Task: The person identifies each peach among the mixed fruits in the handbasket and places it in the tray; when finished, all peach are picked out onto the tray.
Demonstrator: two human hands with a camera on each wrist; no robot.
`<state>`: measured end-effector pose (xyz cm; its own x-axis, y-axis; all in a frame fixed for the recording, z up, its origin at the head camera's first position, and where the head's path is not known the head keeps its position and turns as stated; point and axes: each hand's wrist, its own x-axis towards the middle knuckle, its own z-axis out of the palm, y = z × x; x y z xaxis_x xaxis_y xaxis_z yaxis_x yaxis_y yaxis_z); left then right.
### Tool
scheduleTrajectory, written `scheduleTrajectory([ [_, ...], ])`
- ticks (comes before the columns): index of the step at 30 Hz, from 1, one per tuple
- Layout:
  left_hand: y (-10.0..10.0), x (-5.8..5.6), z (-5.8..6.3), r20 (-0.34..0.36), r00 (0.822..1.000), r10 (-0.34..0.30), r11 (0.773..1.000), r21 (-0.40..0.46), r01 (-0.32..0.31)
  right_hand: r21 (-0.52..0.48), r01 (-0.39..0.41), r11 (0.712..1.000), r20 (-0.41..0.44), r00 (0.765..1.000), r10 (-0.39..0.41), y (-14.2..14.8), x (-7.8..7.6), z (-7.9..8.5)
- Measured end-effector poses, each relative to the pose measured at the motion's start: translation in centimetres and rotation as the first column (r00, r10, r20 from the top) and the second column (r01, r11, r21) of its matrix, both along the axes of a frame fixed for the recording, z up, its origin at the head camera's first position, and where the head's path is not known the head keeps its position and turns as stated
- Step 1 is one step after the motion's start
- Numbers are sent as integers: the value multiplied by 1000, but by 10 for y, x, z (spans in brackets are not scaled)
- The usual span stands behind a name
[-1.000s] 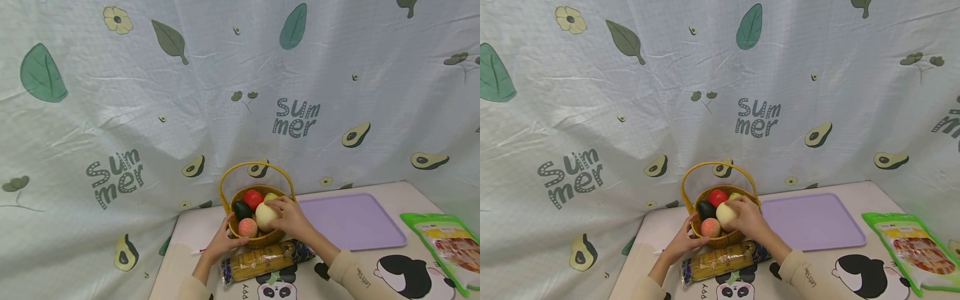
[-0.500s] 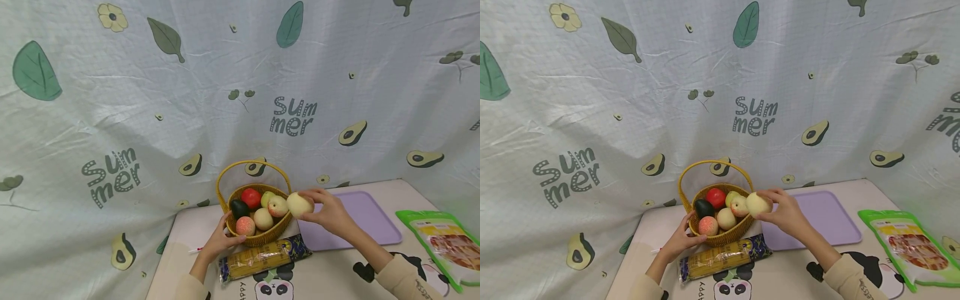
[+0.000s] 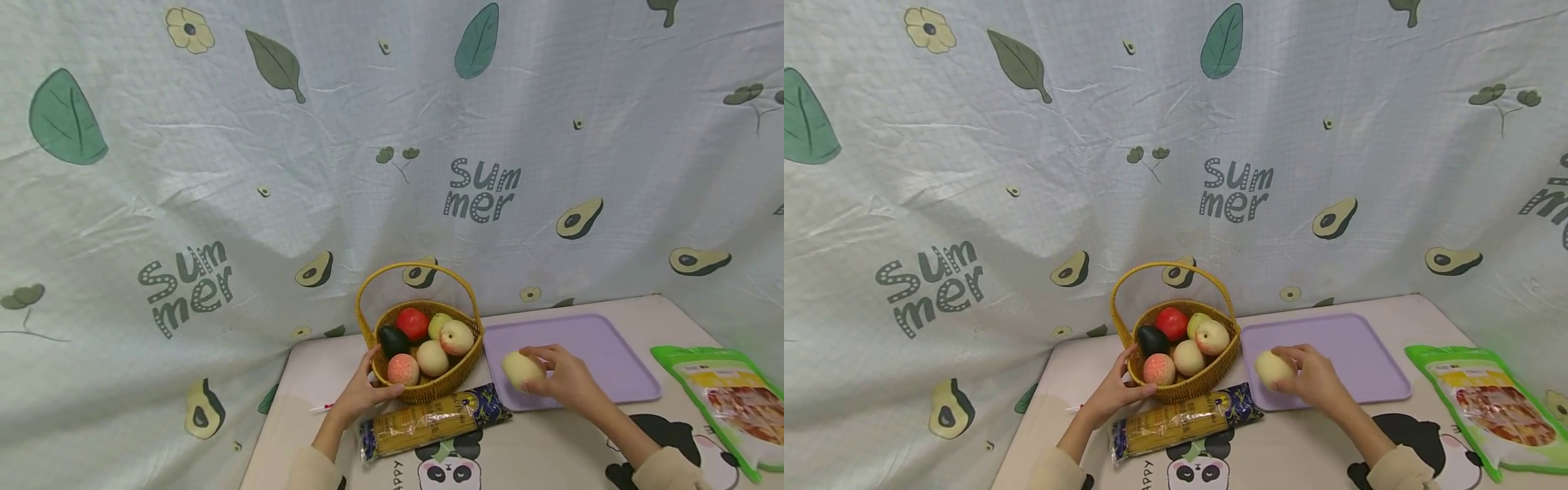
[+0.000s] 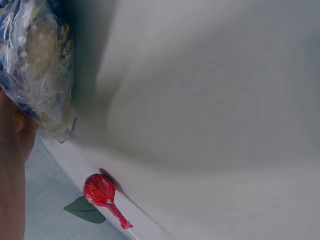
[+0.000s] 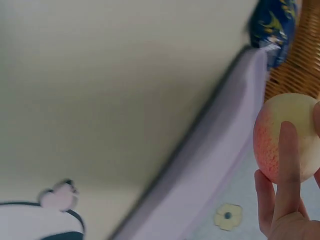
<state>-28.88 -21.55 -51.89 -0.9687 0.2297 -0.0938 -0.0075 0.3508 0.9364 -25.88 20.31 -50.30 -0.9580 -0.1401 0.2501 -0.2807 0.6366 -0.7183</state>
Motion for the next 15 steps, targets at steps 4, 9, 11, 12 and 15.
scheduleTrajectory([
  [4, 1, 0, 0, 2, 1000, 4, 1000, -2, -4, -7, 1, 1000, 23, 1000, -1, 1, 2, -16],
  [9, 1, 1, 0, 4, 1000, 4, 1000, -5, -4, -59, -9, 998, 39, 999, 11, -4, 5, -25],
  [11, 0, 1, 0, 5, 1000, 4, 1000, -3, -4, -79, -17, 997, 52, 998, 21, -8, 5, -26],
  [12, 0, 0, 0, 5, 1000, 3, 1000, -1, -3, -88, -19, 996, 60, 998, 24, -10, 5, -26],
  [15, 0, 0, 0, 8, 1000, 1, 1000, 3, -1, -91, -33, 995, 77, 996, 40, -15, 5, -26],
])
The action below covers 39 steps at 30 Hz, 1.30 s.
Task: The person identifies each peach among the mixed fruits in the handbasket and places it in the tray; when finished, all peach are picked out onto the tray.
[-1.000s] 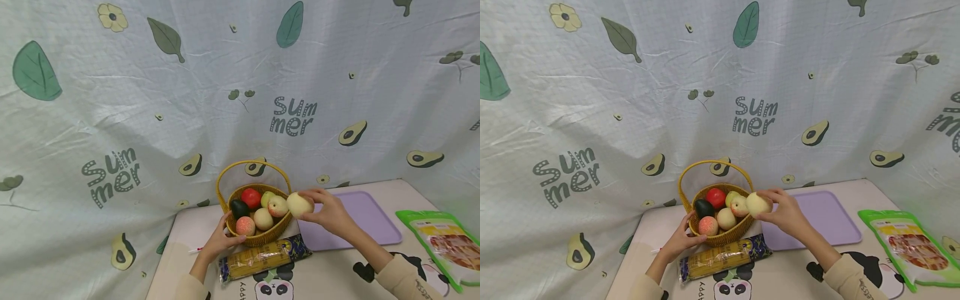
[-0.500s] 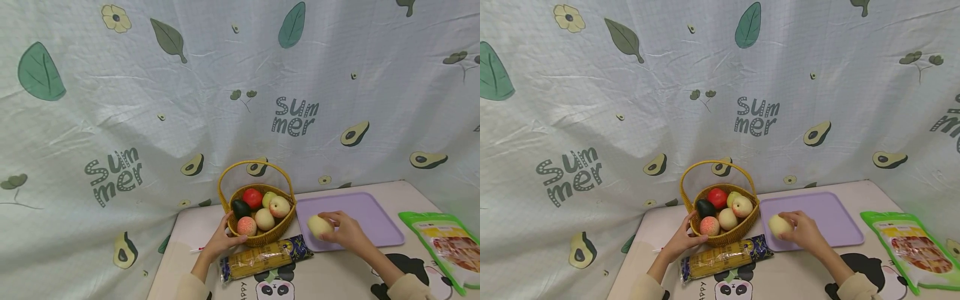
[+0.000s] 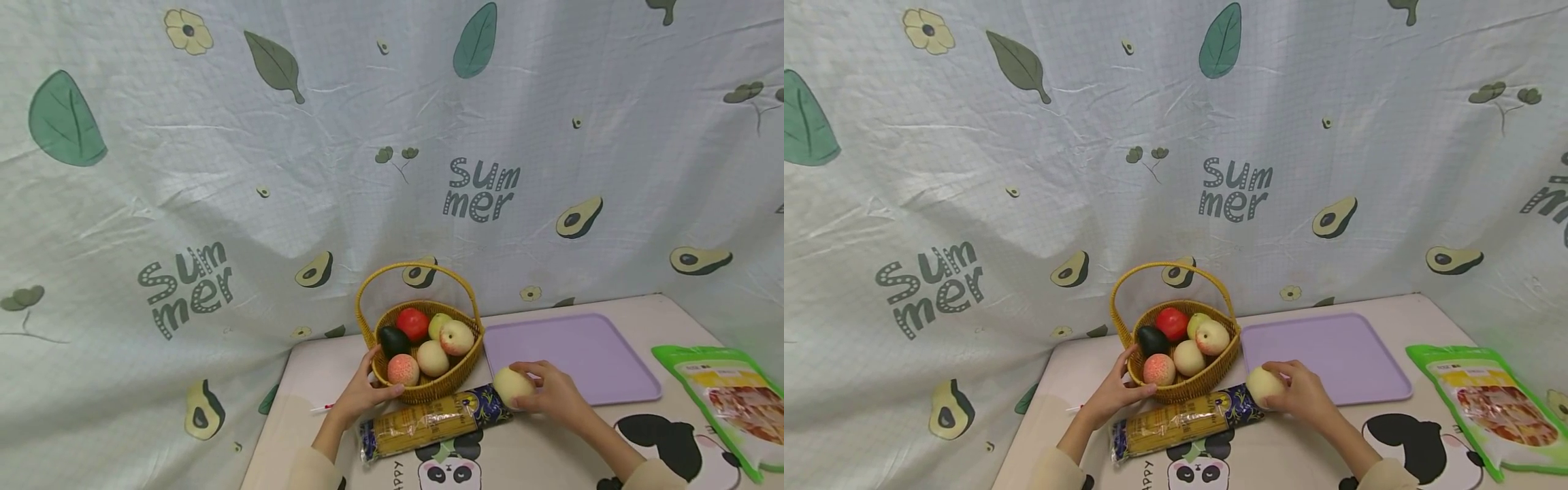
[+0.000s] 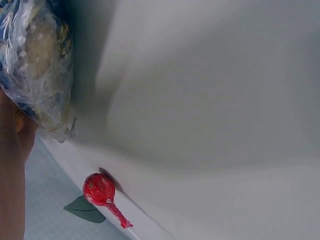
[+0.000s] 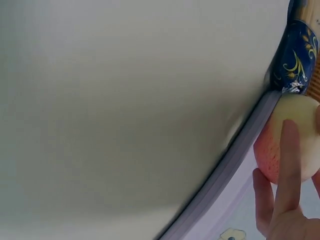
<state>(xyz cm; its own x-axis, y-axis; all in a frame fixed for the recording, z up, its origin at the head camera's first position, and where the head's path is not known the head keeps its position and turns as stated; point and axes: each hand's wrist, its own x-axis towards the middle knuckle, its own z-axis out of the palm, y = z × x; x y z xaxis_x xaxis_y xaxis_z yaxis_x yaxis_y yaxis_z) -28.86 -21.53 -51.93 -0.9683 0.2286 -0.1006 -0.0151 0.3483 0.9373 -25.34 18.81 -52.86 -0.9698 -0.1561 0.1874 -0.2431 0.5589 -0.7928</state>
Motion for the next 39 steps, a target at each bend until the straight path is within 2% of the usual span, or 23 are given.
scheduleTrajectory([
  [9, -1, -2, -2, 3, 1000, -4, 1000, -6, 4, 40, 9, 999, 4, 1000, -9, -5, 1, 2],
  [19, -1, 0, -2, 9, 1000, 5, 1000, -9, -5, 136, -32, 990, -48, 998, 39, -4, -1, -3],
  [30, -1, -1, -3, 13, 1000, 9, 1000, -14, -9, 160, -59, 985, -71, 995, 71, -3, -2, -1],
  [35, -1, -1, -3, 8, 1000, 4, 1000, -18, -4, 184, -42, 982, -87, 994, 59, -3, -2, 6],
  [39, -1, 0, -2, 1, 1000, -8, 1000, -8, 8, 223, -21, 975, -124, 991, 50, -5, -7, 25],
])
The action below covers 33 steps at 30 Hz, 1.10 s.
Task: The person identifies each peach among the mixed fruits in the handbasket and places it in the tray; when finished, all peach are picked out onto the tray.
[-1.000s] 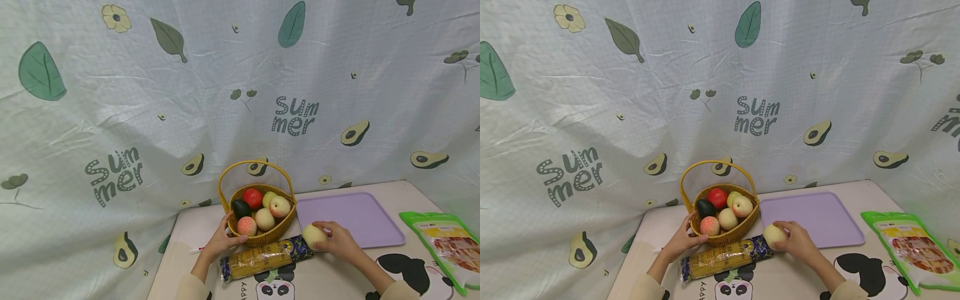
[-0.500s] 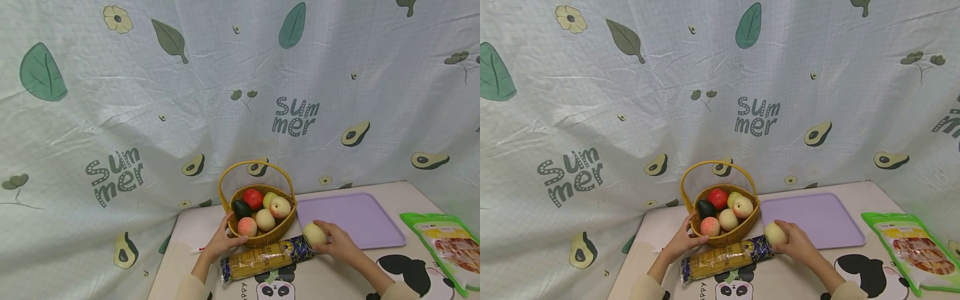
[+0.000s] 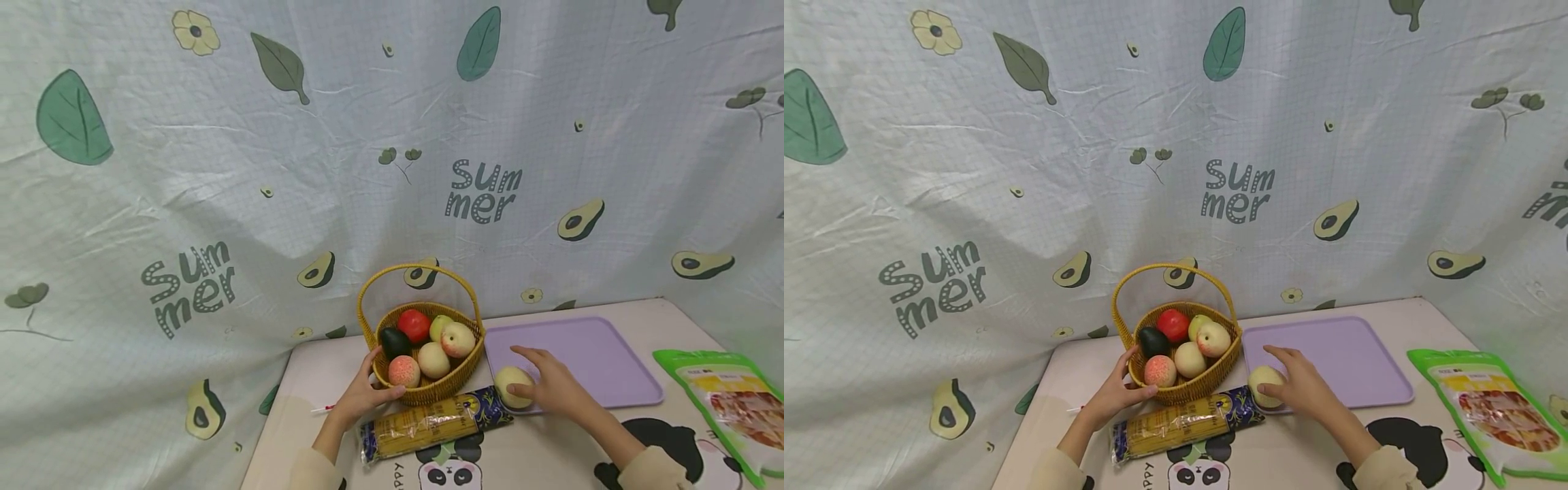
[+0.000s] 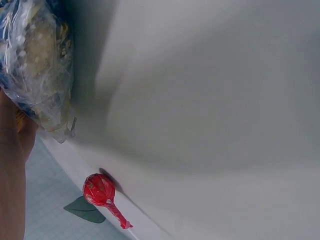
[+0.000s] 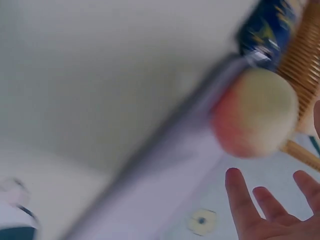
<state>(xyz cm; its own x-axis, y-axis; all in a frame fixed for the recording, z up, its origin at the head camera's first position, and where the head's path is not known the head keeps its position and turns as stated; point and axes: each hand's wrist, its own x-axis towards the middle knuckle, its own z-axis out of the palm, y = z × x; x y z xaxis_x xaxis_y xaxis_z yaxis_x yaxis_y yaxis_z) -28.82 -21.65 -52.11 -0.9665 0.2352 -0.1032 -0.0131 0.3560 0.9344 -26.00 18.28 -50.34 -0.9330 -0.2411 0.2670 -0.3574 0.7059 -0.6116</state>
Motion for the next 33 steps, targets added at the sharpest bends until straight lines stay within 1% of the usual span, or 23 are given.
scheduleTrajectory([
  [3, -2, 0, -1, -4, 1000, -7, 1000, 7, 7, -9, -12, 1000, -9, 1000, 11, -7, -8, 18],
  [5, -3, 0, -1, -5, 1000, -7, 1000, 4, 7, -32, -32, 999, -4, 999, 32, -14, -14, 28],
  [7, -4, 0, -2, 3, 1000, -2, 1000, 1, 2, -55, -55, 997, 5, 998, 55, -22, -21, 36],
  [10, -4, -1, -3, 12, 1000, 4, 1000, -5, -4, -87, -109, 990, 13, 994, 111, -35, -31, 43],
  [13, -4, -2, -4, 15, 1000, 7, 1000, -4, -7, -100, -146, 984, 27, 988, 149, -49, -41, 45],
  [15, -4, -2, -4, 11, 1000, 5, 1000, -2, -5, -88, -159, 983, 28, 986, 162, -56, -48, 45],
  [18, -3, -2, -4, 9, 1000, -2, 1000, -3, 2, -70, -148, 986, 48, 987, 152, -66, -55, 45],
  [22, -1, -2, -5, 9, 1000, -6, 1000, -12, 6, -41, -129, 991, 63, 989, 131, -75, -61, 45],
  [27, 0, -3, -4, 0, 1000, -8, 1000, -16, 8, -6, -113, 994, 16, 993, 113, -79, -65, 43],
  [29, 0, -3, -3, 0, 1000, -5, 1000, -14, 5, -15, -102, 995, -5, 995, 102, -80, -66, 40],
  [33, -1, -2, -3, 10, 1000, 5, 1000, -20, -4, -62, -89, 994, -24, 996, 88, -83, -70, 33],
])
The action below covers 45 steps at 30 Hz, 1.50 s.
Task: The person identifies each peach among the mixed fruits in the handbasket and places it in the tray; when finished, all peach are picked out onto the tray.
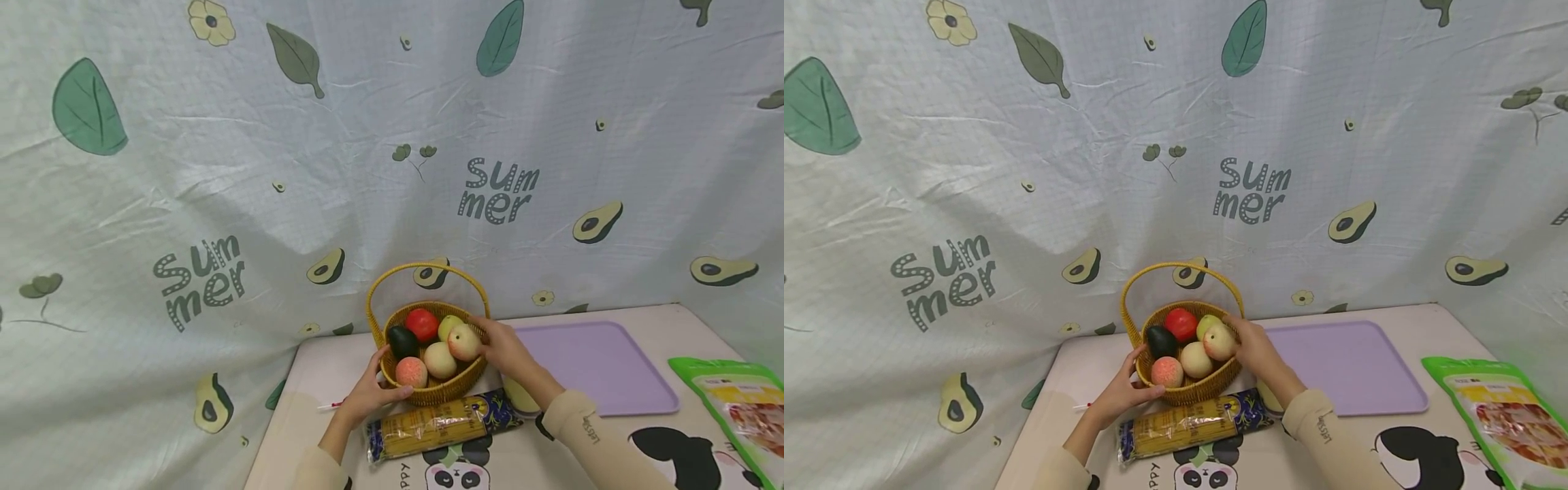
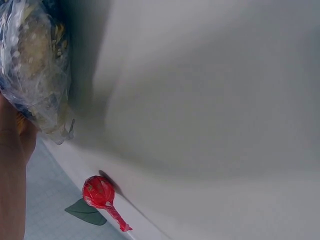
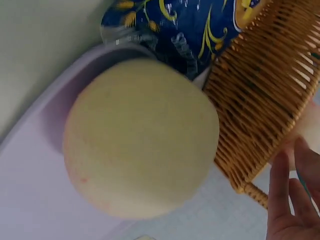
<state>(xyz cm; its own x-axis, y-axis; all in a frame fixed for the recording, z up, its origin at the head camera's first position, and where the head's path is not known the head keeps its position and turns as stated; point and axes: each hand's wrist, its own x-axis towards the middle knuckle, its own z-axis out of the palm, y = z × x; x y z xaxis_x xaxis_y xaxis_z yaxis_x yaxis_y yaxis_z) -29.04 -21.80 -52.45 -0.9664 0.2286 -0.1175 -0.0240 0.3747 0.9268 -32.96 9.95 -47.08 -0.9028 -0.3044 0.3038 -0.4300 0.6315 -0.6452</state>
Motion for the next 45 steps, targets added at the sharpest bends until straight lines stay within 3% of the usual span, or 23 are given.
scheduleTrajectory([
  [5, 0, 1, -1, 5, 1000, 0, 1000, 0, 0, -13, 6, 1000, -29, 1000, -6, -8, -3, -5],
  [11, 1, 1, -1, 10, 1000, -2, 1000, 4, 2, 68, 30, 997, -10, 1000, -30, -18, -5, -4],
  [20, 0, -1, -2, -12, 1000, -8, 1000, 16, 8, 226, 148, 963, 4, 988, -153, -32, -4, -5],
  [25, -1, 0, -3, -21, 1000, -18, 1000, 11, 18, 278, 206, 938, 58, 971, -230, -41, 2, -6],
  [45, 1, 2, -1, -21, 1000, -14, 1000, -1, 14, 269, 169, 948, 40, 982, -186, -41, -1, -8],
])
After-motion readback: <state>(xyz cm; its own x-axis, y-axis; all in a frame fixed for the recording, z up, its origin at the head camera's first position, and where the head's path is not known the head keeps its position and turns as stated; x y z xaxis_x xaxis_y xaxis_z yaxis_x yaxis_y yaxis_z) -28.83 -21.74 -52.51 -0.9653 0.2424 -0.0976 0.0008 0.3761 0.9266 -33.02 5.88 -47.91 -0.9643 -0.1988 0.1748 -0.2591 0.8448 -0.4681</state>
